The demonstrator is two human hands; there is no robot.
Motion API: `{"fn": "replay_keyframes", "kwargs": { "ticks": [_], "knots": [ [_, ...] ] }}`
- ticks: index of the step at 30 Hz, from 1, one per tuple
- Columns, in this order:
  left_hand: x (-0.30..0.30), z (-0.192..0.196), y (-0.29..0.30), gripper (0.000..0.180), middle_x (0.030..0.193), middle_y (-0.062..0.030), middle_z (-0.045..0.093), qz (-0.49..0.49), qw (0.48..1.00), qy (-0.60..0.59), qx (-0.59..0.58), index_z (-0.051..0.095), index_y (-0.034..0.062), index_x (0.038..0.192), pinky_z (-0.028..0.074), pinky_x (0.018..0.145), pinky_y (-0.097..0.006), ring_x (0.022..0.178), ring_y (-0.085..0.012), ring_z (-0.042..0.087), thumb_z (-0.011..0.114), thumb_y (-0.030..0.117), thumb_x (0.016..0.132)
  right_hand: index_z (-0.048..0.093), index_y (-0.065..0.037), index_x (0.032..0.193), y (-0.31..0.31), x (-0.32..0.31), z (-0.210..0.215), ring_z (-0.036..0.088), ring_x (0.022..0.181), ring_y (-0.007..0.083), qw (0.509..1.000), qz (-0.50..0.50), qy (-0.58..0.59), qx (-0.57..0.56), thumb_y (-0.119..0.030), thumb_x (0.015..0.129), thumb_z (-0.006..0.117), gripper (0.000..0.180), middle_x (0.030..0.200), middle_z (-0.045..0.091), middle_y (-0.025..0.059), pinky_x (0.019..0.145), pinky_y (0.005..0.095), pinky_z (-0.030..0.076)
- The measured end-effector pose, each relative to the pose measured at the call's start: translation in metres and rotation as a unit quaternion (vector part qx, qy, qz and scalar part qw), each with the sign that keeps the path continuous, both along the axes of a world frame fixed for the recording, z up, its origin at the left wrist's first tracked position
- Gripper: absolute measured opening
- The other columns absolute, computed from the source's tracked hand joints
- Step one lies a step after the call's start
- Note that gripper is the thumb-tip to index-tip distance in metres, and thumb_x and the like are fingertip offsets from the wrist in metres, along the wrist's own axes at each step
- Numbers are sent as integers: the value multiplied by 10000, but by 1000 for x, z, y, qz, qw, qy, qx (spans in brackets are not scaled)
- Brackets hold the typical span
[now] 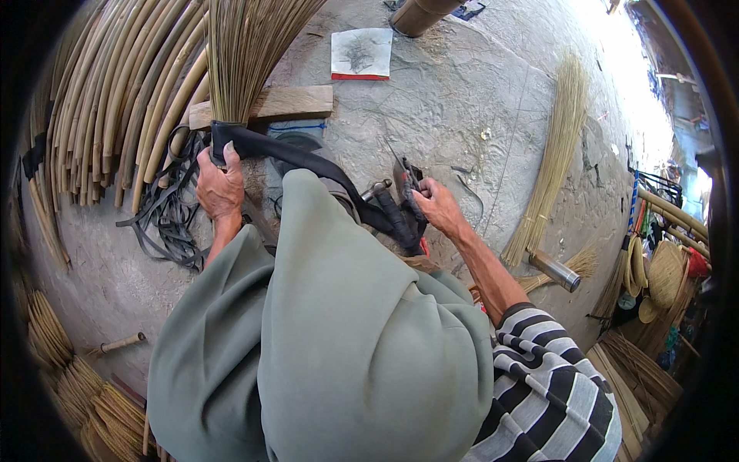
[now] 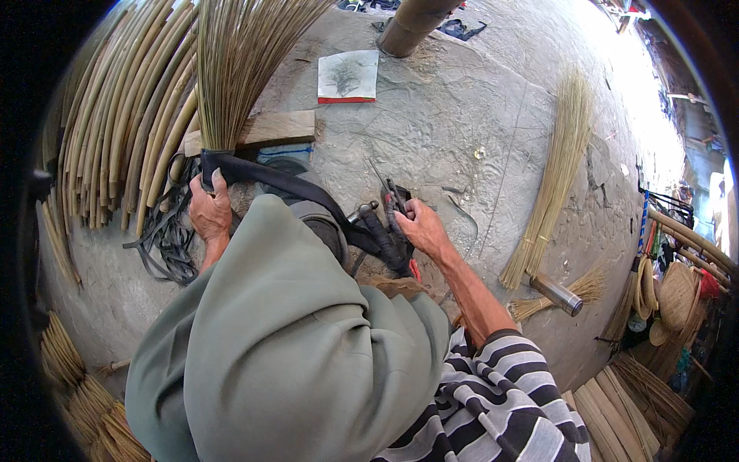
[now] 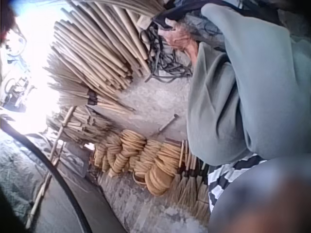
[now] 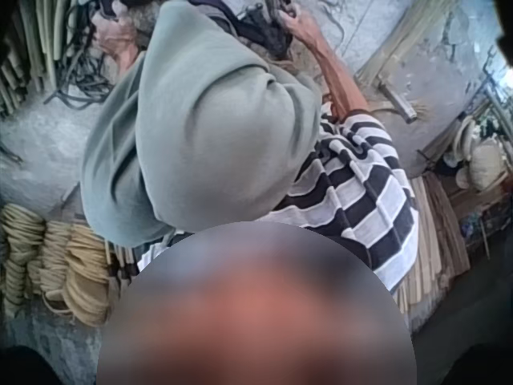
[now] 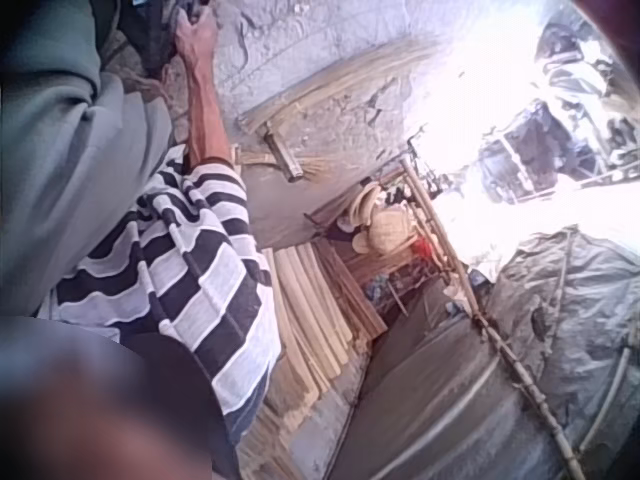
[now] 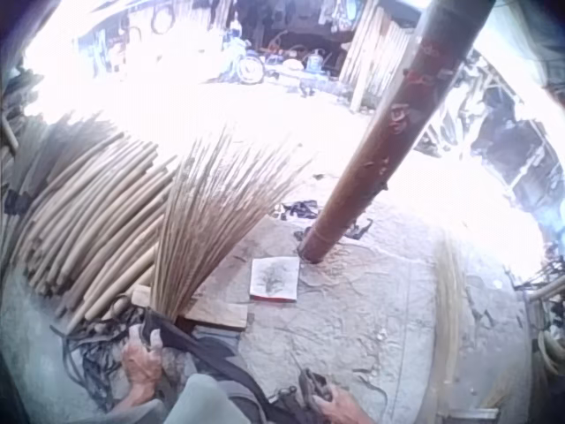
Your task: The person sits on the floor and wraps a black strap around the base of a broom made of straw-like bristles. They repeatedly pull the strap tight, adjust its position, and use pliers to cut the strap, continuing to secure the bristles to the handle.
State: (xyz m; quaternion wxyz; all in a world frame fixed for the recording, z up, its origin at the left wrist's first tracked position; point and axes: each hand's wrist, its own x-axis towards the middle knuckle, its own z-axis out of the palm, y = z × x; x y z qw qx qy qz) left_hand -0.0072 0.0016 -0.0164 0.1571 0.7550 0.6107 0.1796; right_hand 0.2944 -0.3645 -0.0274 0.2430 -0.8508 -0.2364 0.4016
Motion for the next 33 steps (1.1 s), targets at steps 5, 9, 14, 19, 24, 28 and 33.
{"fn": "replay_keyframes", "kwargs": {
  "ticks": [5, 9, 14, 19, 24, 28, 33],
  "knots": [
    [-1, -1, 0, 737, 1081, -314, 785, 1, 1000, 3, -6, 646, 71, 1430, 570, 865, -619, 1022, -547, 747, 585, 705, 1059, 710, 53, 1174, 0, 1, -4, 701, 856, 263, 999, -18, 0, 28, -416, 1008, 768, 501, 922, 731, 178, 772, 426, 559],
    [0, 0, 1, 728, 1094, -314, 783, -1, 1000, -2, -9, 643, 70, 1432, 568, 879, -619, 1033, -550, 743, 585, 695, 1064, 707, 56, 1194, 2, 4, -4, 702, 859, 264, 1000, -12, 6, 8, -414, 1008, 767, 509, 938, 737, 179, 779, 428, 561],
    [2, 4, -1, 708, 1091, -310, 782, -1, 1000, 1, -16, 638, 77, 1431, 568, 881, -624, 1025, -552, 743, 595, 680, 1064, 709, 55, 1167, 11, 5, 6, 691, 845, 260, 1000, -10, -16, -4, -415, 1012, 768, 498, 924, 733, 182, 770, 430, 556],
    [3, 9, -3, 683, 1105, -289, 787, -1, 1000, -3, -19, 641, 89, 1411, 562, 883, -628, 1029, -550, 740, 593, 675, 1063, 698, 55, 1136, 51, 17, 18, 686, 834, 272, 999, -10, -30, 34, -414, 1026, 763, 486, 906, 725, 198, 765, 440, 551],
    [5, 11, -3, 675, 1106, -285, 788, 1, 1000, 7, -15, 638, 92, 1408, 559, 880, -631, 1031, -549, 739, 592, 672, 1065, 710, 69, 1124, 121, 50, 16, 703, 845, 295, 992, 11, -88, 86, -446, 1026, 745, 526, 923, 744, 226, 775, 449, 552],
    [4, 12, -2, 699, 1101, -299, 786, 5, 1000, 4, -23, 632, 95, 1424, 558, 876, -637, 1035, -555, 738, 593, 688, 1056, 724, 86, 1114, 162, 72, 6, 687, 864, 276, 998, -16, -15, 51, -513, 1035, 694, 604, 944, 750, 214, 778, 455, 544],
    [4, 12, -2, 713, 1108, -311, 784, 18, 999, 16, -26, 636, 91, 1428, 558, 878, -645, 1032, -566, 736, 598, 692, 1046, 712, 49, 1167, 166, 81, 5, 577, 895, 184, 999, -23, 22, 26, -575, 1055, 669, 636, 959, 666, 90, 763, 378, 467]
  ]
}}
